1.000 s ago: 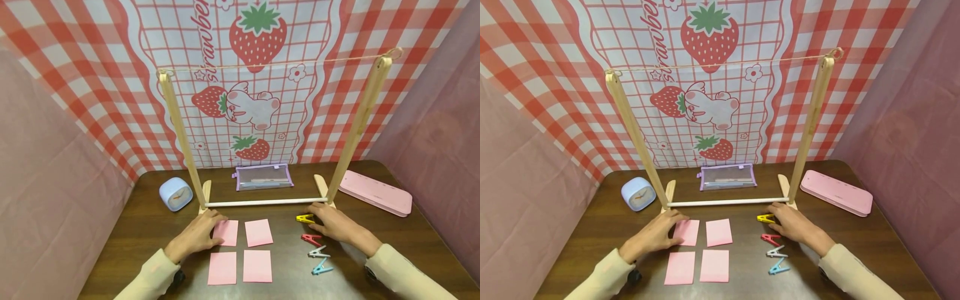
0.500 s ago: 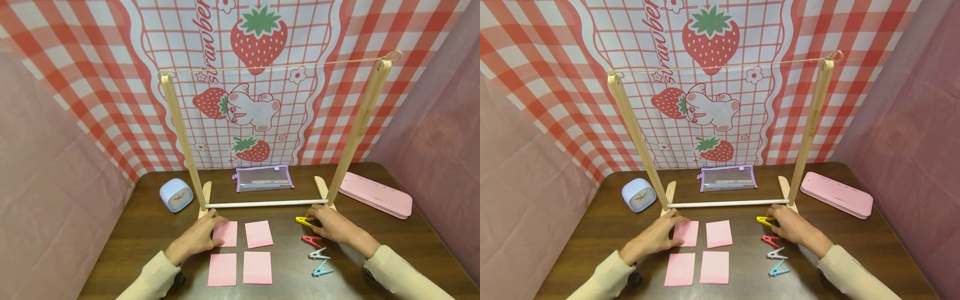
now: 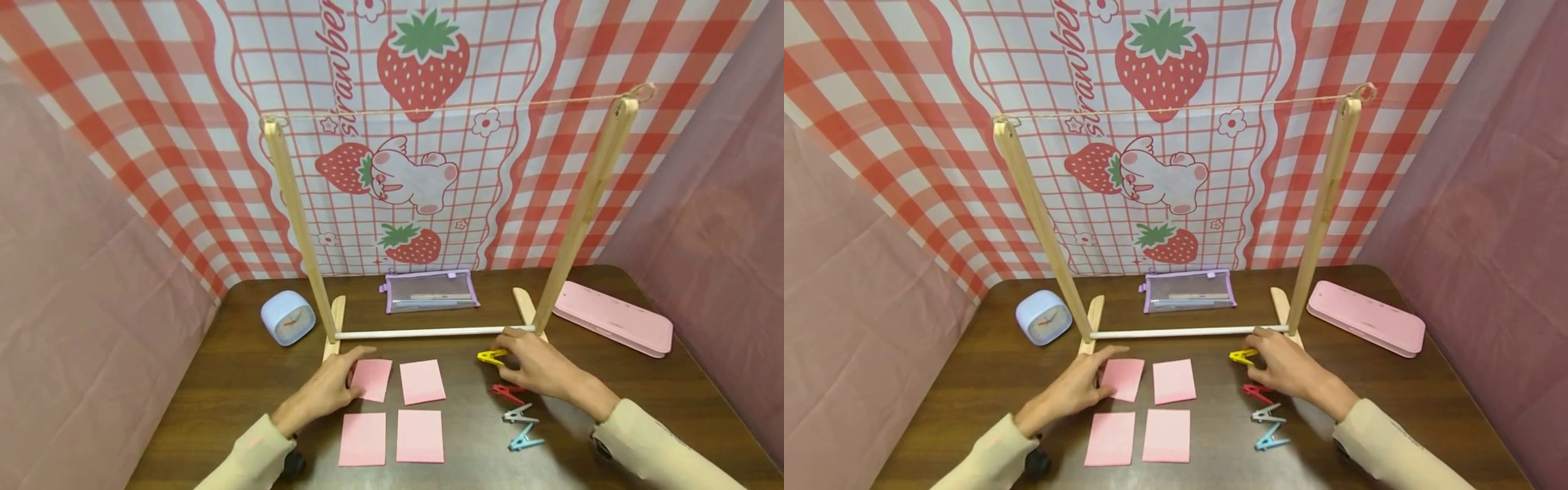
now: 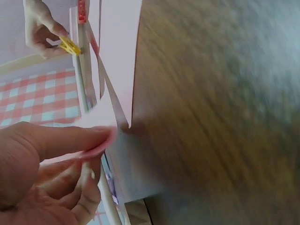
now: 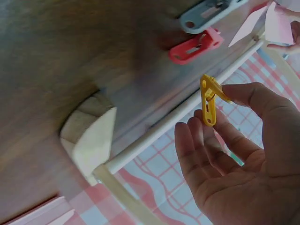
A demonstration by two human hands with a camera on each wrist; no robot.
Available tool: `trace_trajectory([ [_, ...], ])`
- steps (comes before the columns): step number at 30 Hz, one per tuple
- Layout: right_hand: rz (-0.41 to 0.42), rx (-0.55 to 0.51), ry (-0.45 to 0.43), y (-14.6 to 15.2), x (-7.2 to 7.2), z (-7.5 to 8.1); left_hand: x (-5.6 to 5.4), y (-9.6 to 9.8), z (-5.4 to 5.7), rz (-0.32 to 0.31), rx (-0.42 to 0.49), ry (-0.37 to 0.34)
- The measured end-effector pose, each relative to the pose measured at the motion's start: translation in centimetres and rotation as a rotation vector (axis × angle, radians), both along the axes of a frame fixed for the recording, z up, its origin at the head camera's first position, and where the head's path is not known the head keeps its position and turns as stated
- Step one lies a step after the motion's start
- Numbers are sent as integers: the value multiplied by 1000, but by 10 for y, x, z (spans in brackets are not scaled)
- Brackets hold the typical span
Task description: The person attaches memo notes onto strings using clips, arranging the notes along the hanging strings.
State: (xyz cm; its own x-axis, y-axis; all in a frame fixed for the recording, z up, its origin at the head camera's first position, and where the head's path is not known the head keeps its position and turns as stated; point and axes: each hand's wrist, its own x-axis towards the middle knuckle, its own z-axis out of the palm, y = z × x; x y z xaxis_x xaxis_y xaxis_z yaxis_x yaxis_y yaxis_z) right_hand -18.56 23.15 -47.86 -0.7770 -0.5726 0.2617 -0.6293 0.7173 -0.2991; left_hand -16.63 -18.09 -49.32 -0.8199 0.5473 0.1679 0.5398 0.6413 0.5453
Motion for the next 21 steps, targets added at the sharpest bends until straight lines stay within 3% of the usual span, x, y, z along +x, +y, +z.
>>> trace_trajectory([
  [5,54,-55,10,-9,2,8,-1,1,-1,50,131,-57],
  [14,107,-116,-6,-25,0,28,-1,0,3,138,253,-1],
  [17,139,-116,-29,-30,-2,38,-2,1,6,187,326,-39],
  [21,191,-116,-53,-39,-5,57,-2,3,10,212,478,-141],
])
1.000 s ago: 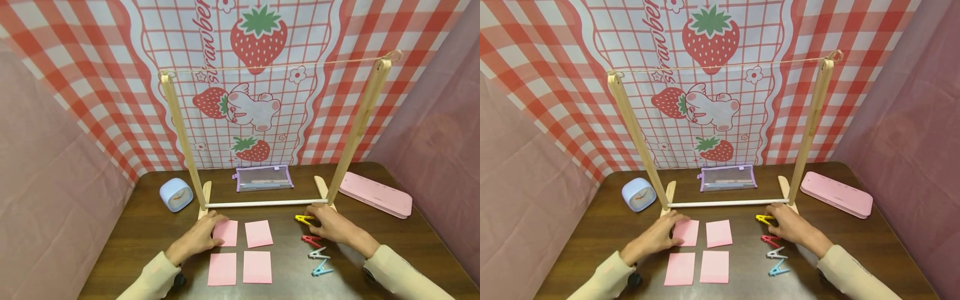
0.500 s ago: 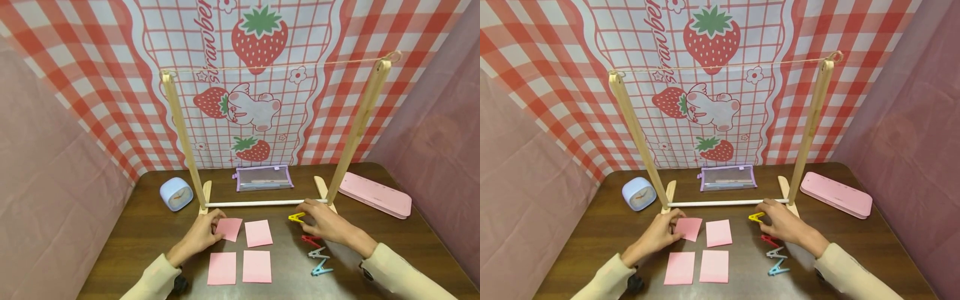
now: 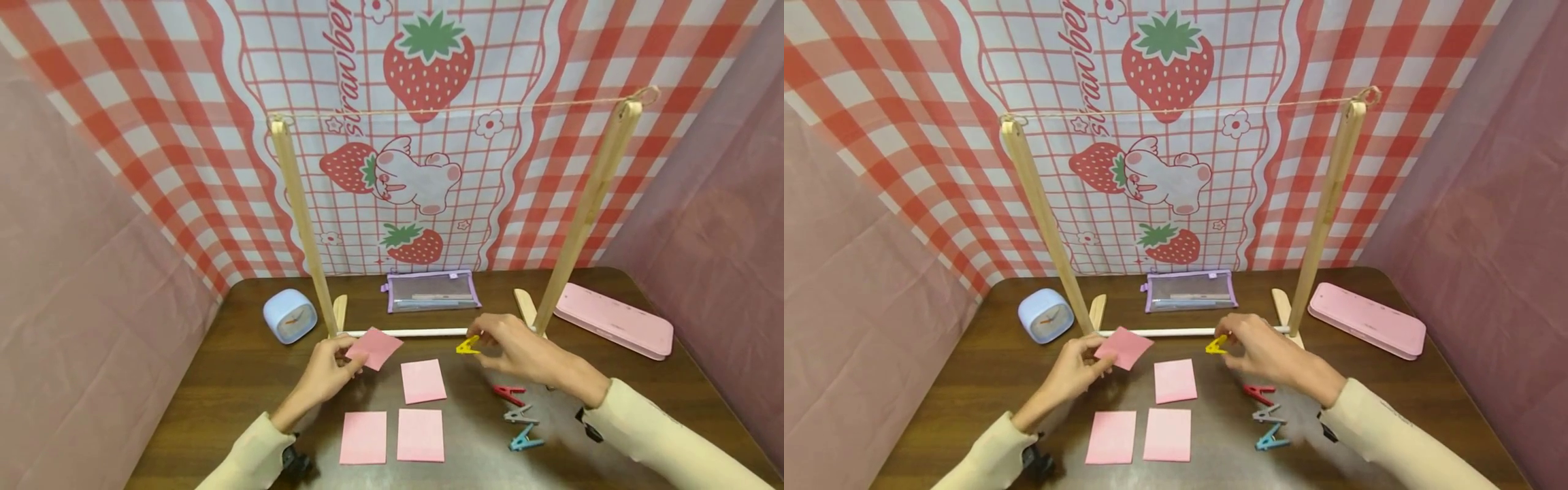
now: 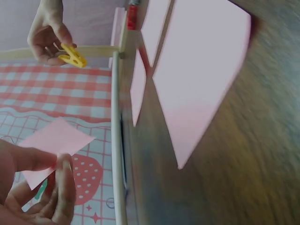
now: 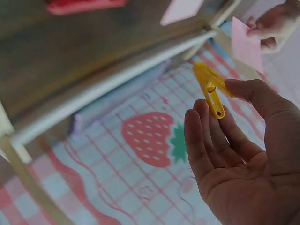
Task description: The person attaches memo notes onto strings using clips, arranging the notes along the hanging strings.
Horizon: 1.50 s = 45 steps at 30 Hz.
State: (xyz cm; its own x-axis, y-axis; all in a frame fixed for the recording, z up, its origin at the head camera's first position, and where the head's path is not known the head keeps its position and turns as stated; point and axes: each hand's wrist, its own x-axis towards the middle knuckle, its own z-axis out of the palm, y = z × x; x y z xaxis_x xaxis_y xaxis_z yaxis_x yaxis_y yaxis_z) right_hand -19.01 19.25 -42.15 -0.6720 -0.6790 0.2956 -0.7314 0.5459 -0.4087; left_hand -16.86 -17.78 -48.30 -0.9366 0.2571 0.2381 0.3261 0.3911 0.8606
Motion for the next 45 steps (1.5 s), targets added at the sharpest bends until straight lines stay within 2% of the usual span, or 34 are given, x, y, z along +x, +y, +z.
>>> trace_trajectory([
  [3,32,8,16,-7,-2,18,-2,2,3,-13,116,-37],
  [8,78,8,61,-21,-6,52,-5,5,11,-5,201,-54],
  [14,113,15,111,-43,-9,88,-7,9,21,70,289,-98],
  [17,130,12,111,-53,-10,105,-8,12,27,107,360,-96],
  [21,143,-20,123,-64,-15,126,-11,17,39,145,499,-85],
  [26,135,-102,141,-76,-22,149,-17,23,54,158,656,-37],
  [30,131,-181,166,-84,-28,166,-24,28,66,156,757,38],
  [34,127,-221,173,-91,-33,183,-31,35,78,189,843,112],
  [40,110,-256,153,-101,-41,213,-43,48,100,205,918,217],
  [45,91,-345,174,-108,-49,232,-53,59,121,206,959,274],
])
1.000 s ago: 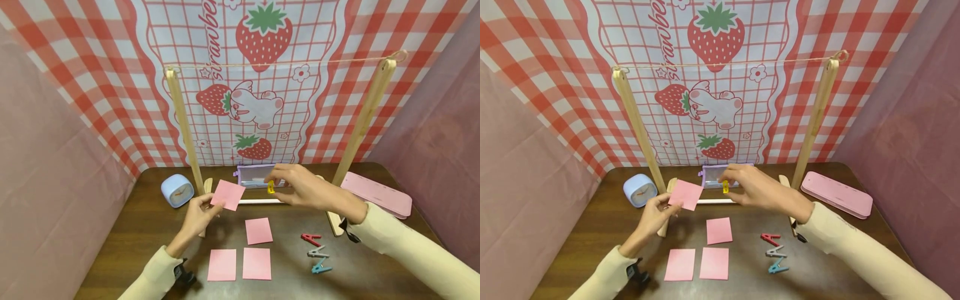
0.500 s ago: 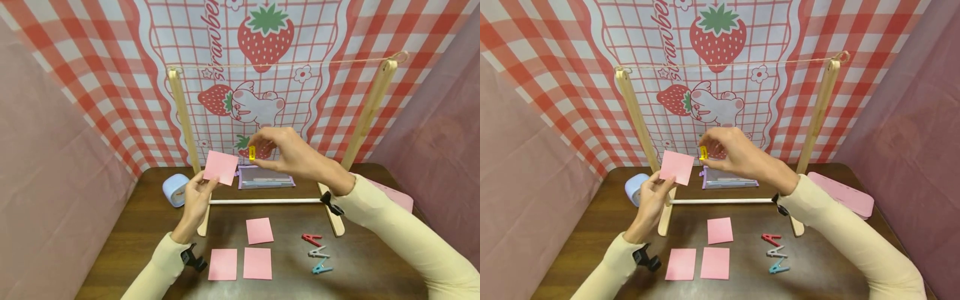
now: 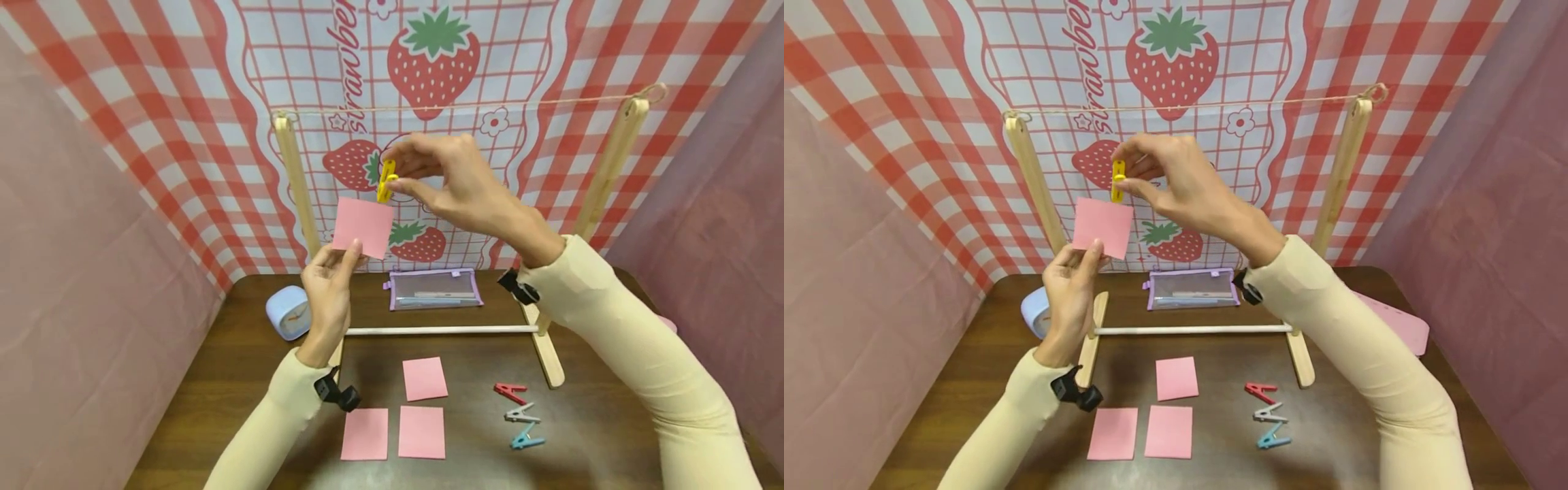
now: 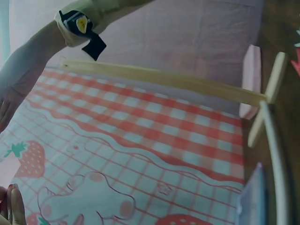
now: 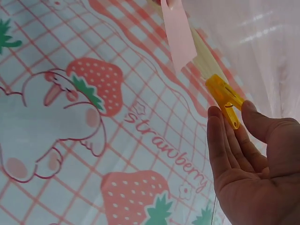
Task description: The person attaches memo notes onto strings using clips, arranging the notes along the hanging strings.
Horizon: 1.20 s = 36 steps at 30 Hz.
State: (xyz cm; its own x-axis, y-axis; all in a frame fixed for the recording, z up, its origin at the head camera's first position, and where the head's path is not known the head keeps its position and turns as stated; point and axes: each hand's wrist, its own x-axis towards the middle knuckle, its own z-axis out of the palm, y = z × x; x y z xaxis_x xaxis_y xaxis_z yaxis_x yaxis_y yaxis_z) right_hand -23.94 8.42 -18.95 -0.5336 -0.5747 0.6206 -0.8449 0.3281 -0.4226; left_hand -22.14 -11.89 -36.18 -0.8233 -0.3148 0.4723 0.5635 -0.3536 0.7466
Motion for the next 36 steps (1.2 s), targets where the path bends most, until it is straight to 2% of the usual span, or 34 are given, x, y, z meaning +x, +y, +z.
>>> trace_trajectory([
  [8,-33,-83,46,-16,-3,28,-12,7,28,6,109,50],
  [14,-73,-138,60,-31,-10,47,-21,8,42,32,137,64],
  [19,-95,-181,32,-43,-15,59,-26,7,47,51,153,86],
  [29,-132,-313,-60,-65,-25,74,-31,10,53,73,248,149],
  [36,-161,-272,-56,-71,-33,77,-32,12,55,92,264,158],
])
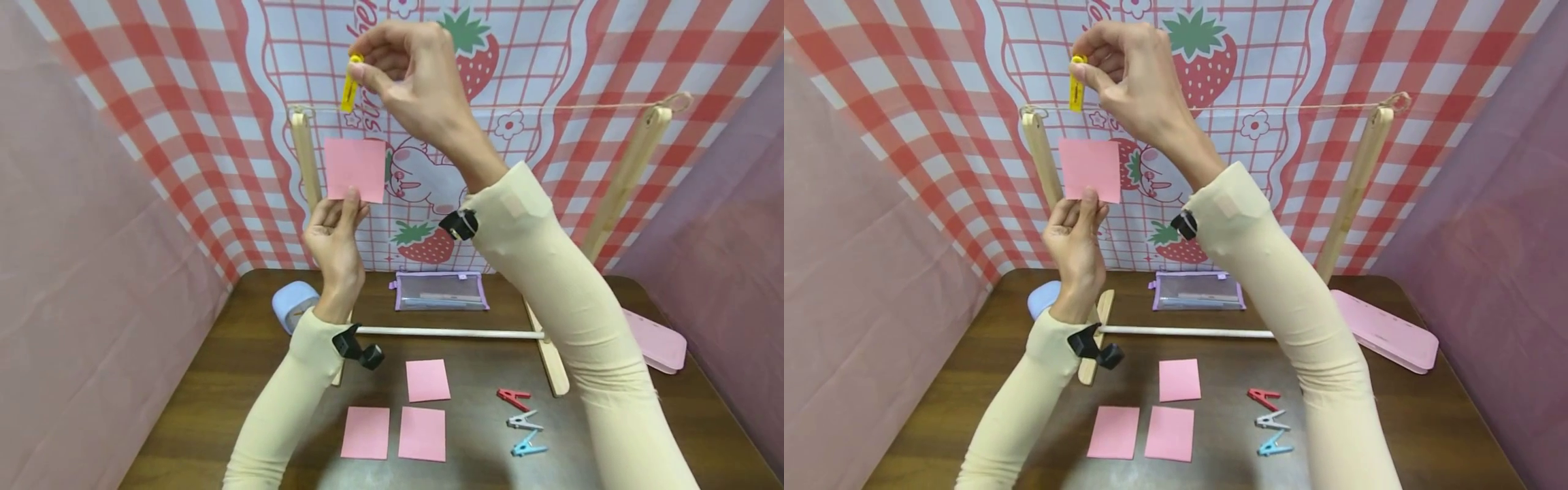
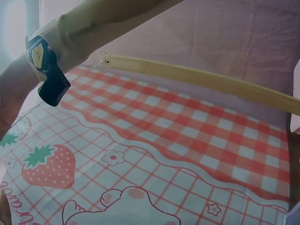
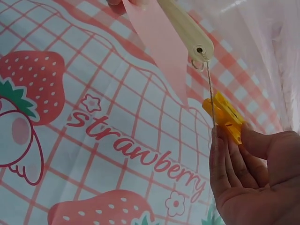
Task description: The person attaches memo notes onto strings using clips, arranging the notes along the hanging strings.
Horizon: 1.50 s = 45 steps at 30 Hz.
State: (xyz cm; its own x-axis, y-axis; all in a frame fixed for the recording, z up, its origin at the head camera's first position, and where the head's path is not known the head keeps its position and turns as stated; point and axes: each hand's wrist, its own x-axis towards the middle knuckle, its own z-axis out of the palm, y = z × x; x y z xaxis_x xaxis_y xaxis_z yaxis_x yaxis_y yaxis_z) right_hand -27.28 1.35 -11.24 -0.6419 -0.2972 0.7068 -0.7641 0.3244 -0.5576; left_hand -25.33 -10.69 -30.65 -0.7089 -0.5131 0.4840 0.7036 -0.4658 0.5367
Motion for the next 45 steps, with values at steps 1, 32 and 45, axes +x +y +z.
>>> trace_trajectory([
  [1,-4,18,3,0,0,0,0,0,0,1,3,1],
  [32,16,353,15,-2,1,-11,1,3,-1,4,14,-23],
  [45,-13,367,-26,4,2,-13,2,3,-1,-12,21,-25],
])
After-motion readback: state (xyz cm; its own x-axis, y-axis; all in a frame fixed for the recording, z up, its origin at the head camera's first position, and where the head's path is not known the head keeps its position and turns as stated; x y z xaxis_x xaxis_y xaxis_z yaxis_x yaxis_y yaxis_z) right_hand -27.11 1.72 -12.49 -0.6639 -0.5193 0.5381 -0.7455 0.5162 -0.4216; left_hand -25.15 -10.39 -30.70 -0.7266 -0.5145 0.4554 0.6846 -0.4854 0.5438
